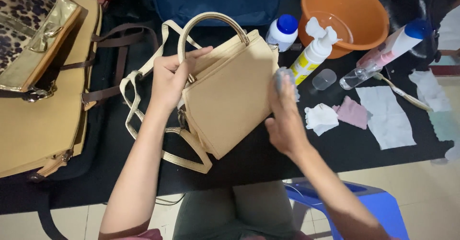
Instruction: Cleaning a beige leather handbag using cleaning solutions and tissues on a workshop table.
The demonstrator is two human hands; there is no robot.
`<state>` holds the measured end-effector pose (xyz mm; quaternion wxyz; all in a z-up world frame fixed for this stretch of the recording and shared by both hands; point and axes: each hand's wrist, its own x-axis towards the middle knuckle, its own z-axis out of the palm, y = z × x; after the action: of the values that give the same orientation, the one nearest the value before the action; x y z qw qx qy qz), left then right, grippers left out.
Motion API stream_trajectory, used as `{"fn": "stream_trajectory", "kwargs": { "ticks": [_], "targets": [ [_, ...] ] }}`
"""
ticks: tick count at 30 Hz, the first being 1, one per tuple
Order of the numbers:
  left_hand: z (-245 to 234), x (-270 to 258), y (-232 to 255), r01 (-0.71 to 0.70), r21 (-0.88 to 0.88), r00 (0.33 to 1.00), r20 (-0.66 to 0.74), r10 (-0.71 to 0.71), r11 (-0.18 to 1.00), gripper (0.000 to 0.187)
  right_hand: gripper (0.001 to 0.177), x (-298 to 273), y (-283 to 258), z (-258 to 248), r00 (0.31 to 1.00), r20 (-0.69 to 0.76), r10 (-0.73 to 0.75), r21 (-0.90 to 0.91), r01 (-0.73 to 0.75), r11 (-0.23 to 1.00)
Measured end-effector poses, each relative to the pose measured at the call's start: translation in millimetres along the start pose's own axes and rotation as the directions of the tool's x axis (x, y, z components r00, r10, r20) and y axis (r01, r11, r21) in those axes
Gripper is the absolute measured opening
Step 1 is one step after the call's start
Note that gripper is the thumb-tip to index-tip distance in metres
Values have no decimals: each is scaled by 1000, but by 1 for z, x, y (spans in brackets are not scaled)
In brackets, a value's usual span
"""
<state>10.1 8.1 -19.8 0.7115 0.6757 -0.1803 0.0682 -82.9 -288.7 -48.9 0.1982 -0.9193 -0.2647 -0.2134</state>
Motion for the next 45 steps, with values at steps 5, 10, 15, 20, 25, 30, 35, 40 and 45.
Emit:
{"fn": "stream_trajectory", "kwargs": {
  "ticks": [5,10,15,20,25,30,35,40,45],
  "targets": [
    [4,2,-10,-21,-6,1000,-9,21,1000,35,98,13,-52,22,997,-79,-19,151,31,988],
    [5,-1,-7,-24,-12,1000,-10,24,1000,35,103,-3,-89,38,995,-38,-94,236,100,967],
    [4,1,-7,-17,-11,1000,-11,17,1000,35,98,-41,-101,42,962,61,-265,346,229,910],
    [3,3,-8,-16,-4,1000,-25,16,1000,36,81,-60,-54,30,939,-18,-344,212,340,916],
    [2,3,-9,-6,-4,999,-37,6,1000,36,66,-40,19,10,983,-85,-164,123,174,977],
    [2,4,-7,2,0,999,-53,-2,1000,37,75,-25,-17,20,976,-113,184,269,-149,952],
    [9,1,3,3,2,997,-75,-3,1000,37,81,-18,-71,22,985,-85,152,165,-136,977],
    [20,-5,34,26,120,997,-70,-18,992,35,82,-29,-135,24,994,32,109,309,-114,944],
    [20,-5,38,57,112,997,-64,-50,992,36,95,-11,-153,21,994,106,-26,334,-11,943]
  ]
}}
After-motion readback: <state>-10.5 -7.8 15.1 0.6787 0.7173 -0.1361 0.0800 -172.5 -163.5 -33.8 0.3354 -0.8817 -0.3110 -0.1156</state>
